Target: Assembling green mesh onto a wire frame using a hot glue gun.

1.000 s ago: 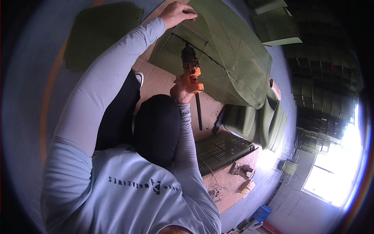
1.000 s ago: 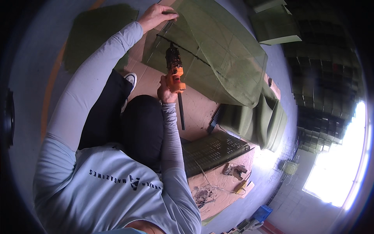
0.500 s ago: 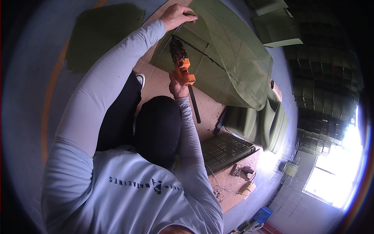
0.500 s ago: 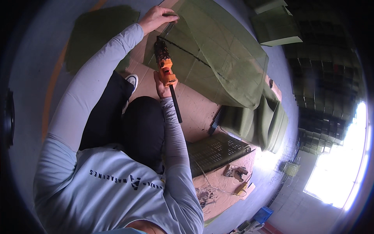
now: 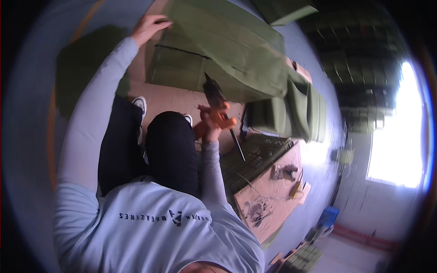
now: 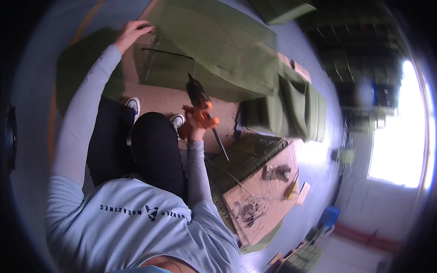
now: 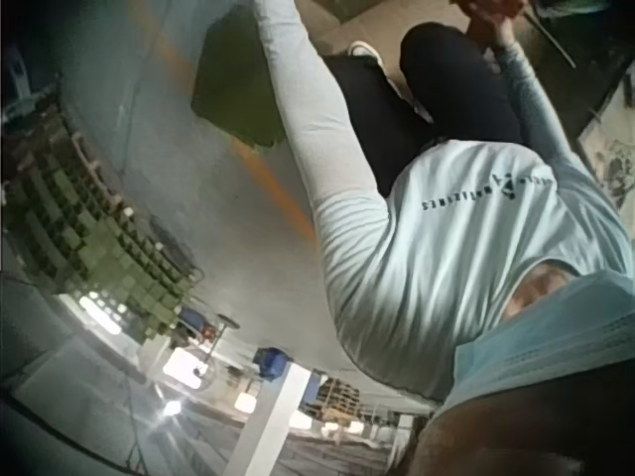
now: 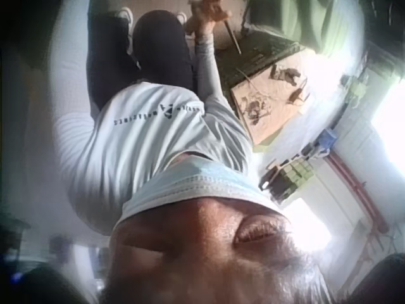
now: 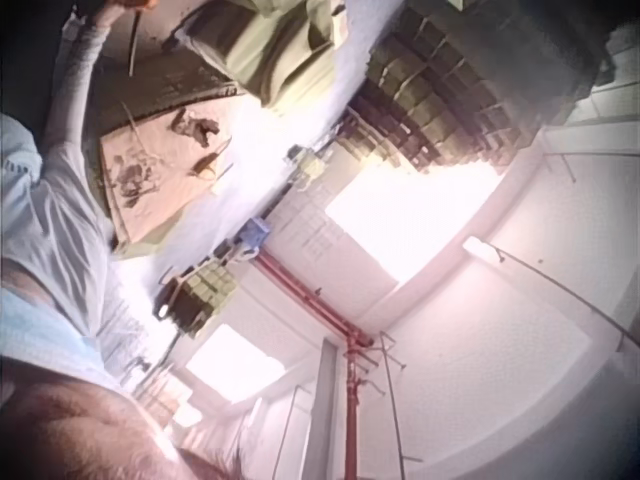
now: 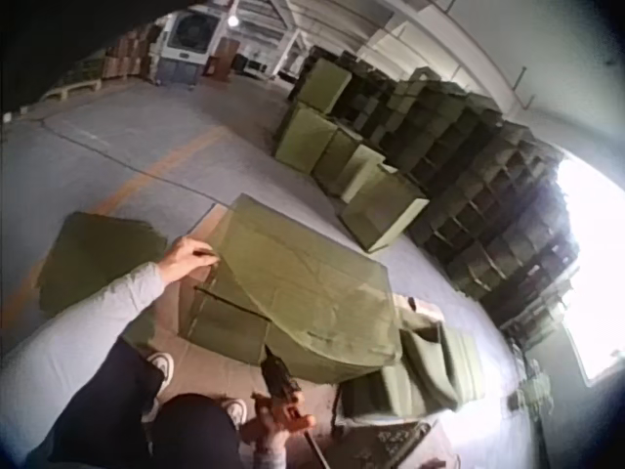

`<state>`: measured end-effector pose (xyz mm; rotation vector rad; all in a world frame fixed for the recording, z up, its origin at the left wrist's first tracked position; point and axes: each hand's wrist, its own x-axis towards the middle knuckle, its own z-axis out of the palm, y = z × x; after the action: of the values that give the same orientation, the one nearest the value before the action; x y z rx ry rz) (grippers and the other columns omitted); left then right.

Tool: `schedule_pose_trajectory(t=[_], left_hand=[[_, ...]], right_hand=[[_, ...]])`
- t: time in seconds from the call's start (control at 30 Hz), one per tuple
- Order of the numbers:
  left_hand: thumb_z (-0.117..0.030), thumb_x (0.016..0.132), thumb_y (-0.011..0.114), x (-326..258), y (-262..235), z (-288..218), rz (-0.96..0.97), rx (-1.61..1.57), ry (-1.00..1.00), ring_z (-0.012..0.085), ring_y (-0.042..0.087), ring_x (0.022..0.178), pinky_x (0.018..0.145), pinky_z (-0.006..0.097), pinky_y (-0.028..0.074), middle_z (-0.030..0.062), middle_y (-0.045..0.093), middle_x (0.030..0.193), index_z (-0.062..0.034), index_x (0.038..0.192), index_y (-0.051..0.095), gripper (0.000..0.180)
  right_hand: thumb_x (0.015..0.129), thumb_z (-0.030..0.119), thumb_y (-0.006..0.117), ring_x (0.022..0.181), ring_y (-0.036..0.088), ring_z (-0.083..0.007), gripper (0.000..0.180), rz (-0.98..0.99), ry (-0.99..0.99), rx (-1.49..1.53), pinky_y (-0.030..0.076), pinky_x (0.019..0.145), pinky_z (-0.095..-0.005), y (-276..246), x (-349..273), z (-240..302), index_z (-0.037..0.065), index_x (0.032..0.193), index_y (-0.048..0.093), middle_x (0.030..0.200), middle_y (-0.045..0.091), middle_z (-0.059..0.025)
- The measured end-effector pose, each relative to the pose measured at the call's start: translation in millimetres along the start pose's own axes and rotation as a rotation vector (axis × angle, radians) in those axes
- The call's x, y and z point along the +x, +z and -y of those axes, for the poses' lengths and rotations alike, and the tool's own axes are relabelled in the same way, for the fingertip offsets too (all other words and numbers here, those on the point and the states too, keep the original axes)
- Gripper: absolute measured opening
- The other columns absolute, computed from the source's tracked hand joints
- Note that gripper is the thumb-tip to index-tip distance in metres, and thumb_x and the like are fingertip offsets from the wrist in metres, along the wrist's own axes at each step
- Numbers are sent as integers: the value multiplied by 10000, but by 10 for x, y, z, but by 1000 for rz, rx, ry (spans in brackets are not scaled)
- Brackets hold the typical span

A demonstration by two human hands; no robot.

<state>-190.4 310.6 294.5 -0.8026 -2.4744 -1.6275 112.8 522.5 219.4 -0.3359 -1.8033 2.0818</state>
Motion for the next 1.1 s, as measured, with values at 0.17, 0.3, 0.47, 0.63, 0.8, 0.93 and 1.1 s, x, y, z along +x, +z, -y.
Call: schedule_pose_trajectory(t=[0.17,0.3,0.47,0.63,0.8,0.93,1.1], left_hand=[[-218,794,605,15,-122,292,97,28,-60,138,554,937,838,250,401,96,614,1011,24,1031,593,339],[-162,825,571,101,-308,517,203,61,-53,99,537,931,832,229,394,72,618,991,37,1034,586,289],[-177,819,596,53,-241,490,224,-69,-88,86,530,905,818,224,395,33,612,964,33,1013,599,285],[-178,813,604,112,-200,638,234,3,-63,83,532,892,814,222,396,30,618,945,30,1012,603,288],[-188,812,606,91,-333,709,195,50,-89,83,537,885,815,220,394,32,621,941,26,1006,607,289],[-195,816,602,121,-164,680,229,-32,-92,84,539,893,816,216,393,30,623,937,20,1002,610,284],[-198,818,599,96,-202,659,215,-16,-94,84,540,895,810,217,398,31,623,941,17,998,611,281]], right_hand=[[816,151,505,924,558,-246,308,-453,-132,171,426,842,-348,-952,-738,470,-37,1059,478,941,582,-138],[862,254,487,876,577,-210,300,-820,-107,297,446,808,-325,-1969,-1426,532,17,1045,508,933,594,-111],[796,358,609,698,605,-197,294,-1040,-179,591,519,621,-325,-2773,-2033,762,130,963,529,856,613,-60],[763,336,653,657,617,-245,330,-1071,-133,564,538,575,-364,-3598,-2294,696,124,974,512,838,619,-86],[774,342,641,752,621,-223,341,-947,-213,593,544,637,-351,-3683,-2116,791,128,1018,533,895,618,-62],[775,310,650,802,608,-216,364,-1135,-282,436,535,690,-370,-3667,-1973,719,114,1051,516,953,602,-77],[740,318,689,764,596,-207,406,-1347,-239,294,531,646,-363,-3489,-1702,580,92,1025,508,913,587,-74]])
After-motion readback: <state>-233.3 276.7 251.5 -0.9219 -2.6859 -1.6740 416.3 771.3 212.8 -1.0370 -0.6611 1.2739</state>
